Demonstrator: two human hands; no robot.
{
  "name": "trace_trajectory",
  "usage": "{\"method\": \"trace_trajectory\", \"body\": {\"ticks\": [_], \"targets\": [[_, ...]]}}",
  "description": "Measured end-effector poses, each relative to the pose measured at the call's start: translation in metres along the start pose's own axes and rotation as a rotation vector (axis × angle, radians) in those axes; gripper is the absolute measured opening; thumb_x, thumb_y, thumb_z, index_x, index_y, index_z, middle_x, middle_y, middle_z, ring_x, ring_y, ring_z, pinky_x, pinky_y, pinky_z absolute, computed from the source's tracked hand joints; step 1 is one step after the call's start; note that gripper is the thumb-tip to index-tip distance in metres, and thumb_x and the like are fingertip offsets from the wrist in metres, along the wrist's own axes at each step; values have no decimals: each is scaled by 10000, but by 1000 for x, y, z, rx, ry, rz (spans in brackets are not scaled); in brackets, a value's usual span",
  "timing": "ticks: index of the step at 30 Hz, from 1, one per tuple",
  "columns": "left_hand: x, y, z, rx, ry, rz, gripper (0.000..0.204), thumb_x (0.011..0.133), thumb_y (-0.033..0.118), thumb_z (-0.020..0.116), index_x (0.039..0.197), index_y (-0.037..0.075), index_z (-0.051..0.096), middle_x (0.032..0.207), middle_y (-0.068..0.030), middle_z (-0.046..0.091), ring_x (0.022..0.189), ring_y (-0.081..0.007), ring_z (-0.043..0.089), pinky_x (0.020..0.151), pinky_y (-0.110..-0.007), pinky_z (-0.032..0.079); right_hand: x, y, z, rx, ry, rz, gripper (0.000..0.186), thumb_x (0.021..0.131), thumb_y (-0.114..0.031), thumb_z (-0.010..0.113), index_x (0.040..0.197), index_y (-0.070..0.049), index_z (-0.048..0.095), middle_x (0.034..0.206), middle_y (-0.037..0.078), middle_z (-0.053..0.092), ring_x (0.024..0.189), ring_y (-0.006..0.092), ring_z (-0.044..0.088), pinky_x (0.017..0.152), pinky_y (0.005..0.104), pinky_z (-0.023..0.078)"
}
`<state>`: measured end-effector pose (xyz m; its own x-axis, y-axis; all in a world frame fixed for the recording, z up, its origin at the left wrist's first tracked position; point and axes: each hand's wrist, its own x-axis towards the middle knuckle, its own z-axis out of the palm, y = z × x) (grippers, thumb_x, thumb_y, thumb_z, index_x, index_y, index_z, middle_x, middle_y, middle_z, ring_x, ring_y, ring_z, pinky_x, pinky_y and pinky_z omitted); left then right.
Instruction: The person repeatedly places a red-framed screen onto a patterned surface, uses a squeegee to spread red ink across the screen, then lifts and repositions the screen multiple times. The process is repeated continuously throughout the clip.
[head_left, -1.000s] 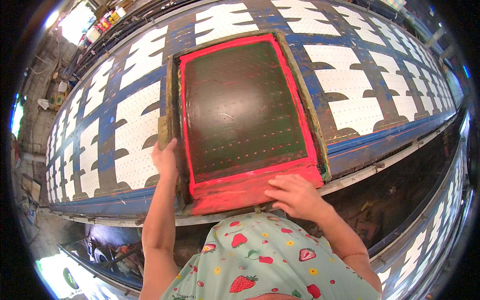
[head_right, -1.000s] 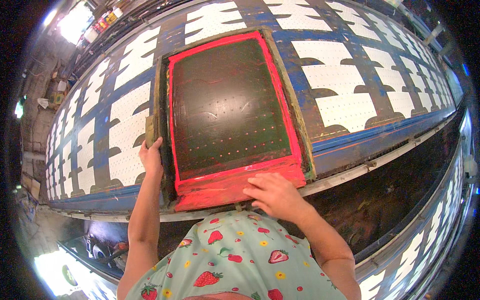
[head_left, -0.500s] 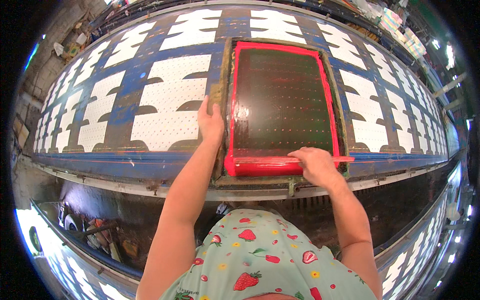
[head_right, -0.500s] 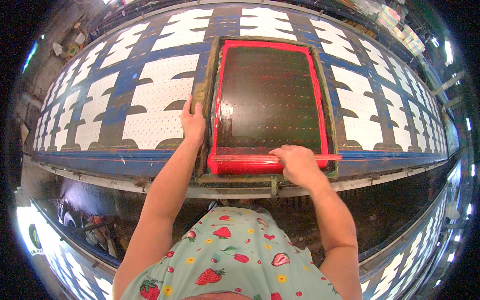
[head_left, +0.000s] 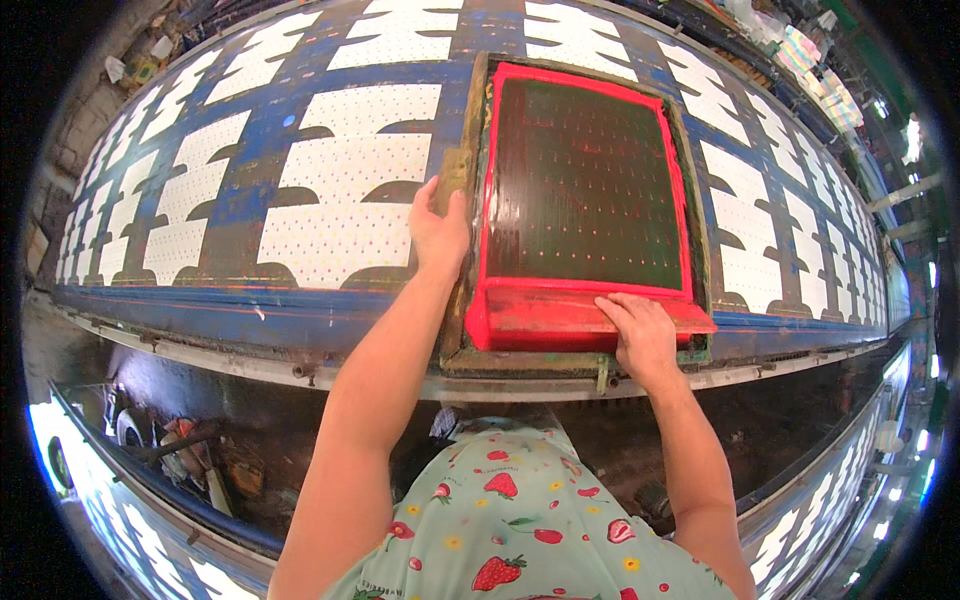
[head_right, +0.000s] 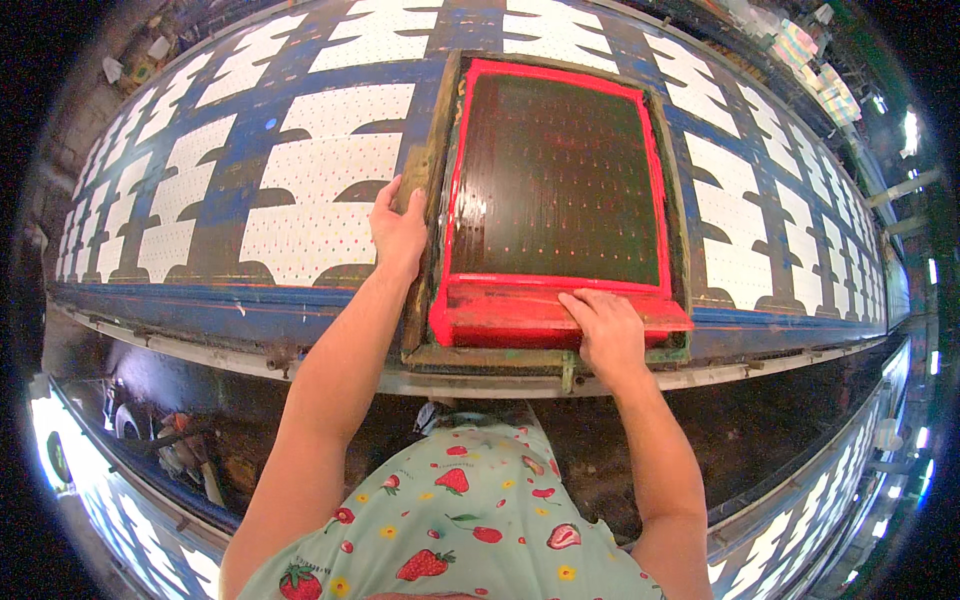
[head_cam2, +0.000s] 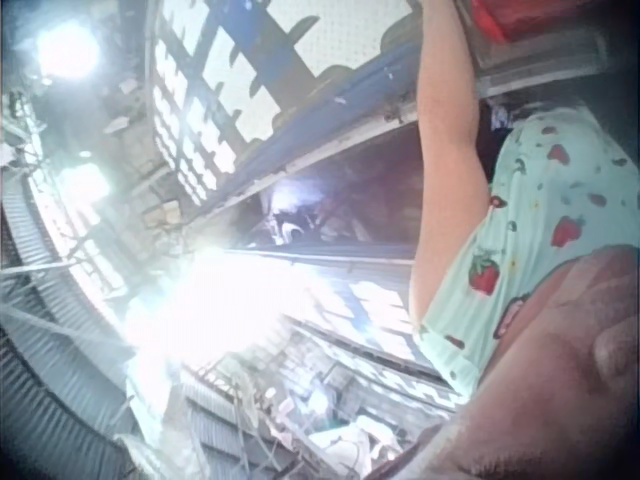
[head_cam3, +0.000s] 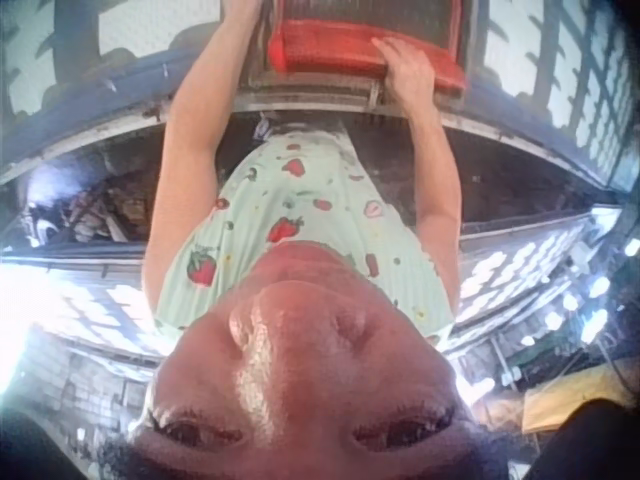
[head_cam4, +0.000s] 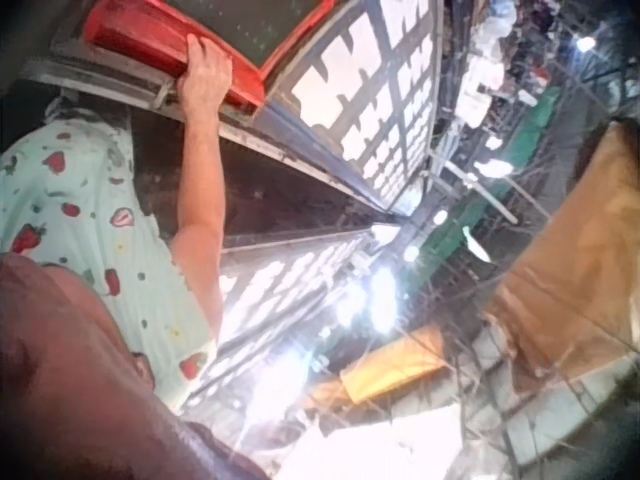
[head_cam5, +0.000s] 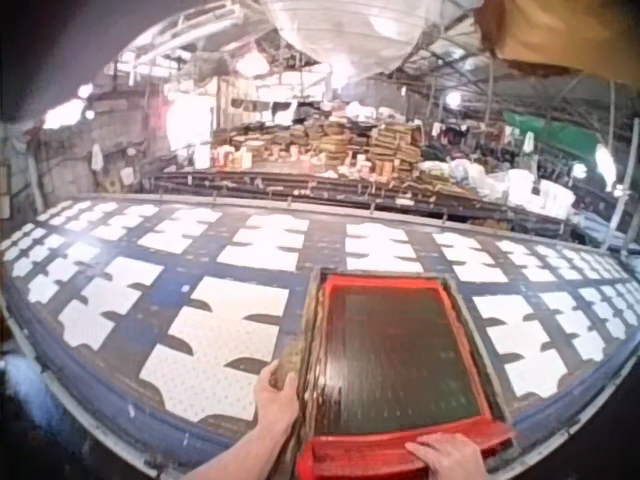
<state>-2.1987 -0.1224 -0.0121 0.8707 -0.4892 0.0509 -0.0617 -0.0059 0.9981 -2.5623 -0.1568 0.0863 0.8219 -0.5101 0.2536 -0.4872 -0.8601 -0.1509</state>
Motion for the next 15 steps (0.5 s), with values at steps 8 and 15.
{"method": "trace_trajectory", "body": {"ticks": [8,15], "targets": [[-7,14,-4,48,11,-48,529,1041,130,794,1509,-69,651,1412,-227,749,1316,-297,712,1168,-416,531,142,103,48,-45,159,-128,459,839,33,695,1261,-115,804,1161,123,788,1102,349,764,947,496,595],[-14,25,-1,105,56,-36,485,1067,100,772,1511,-60,660,1403,-183,757,1288,-231,714,1133,-378,549,284,208,88,-147,167,-116,403,889,-29,702,1262,-156,787,1140,108,777,1077,346,766,924,491,609]]}}
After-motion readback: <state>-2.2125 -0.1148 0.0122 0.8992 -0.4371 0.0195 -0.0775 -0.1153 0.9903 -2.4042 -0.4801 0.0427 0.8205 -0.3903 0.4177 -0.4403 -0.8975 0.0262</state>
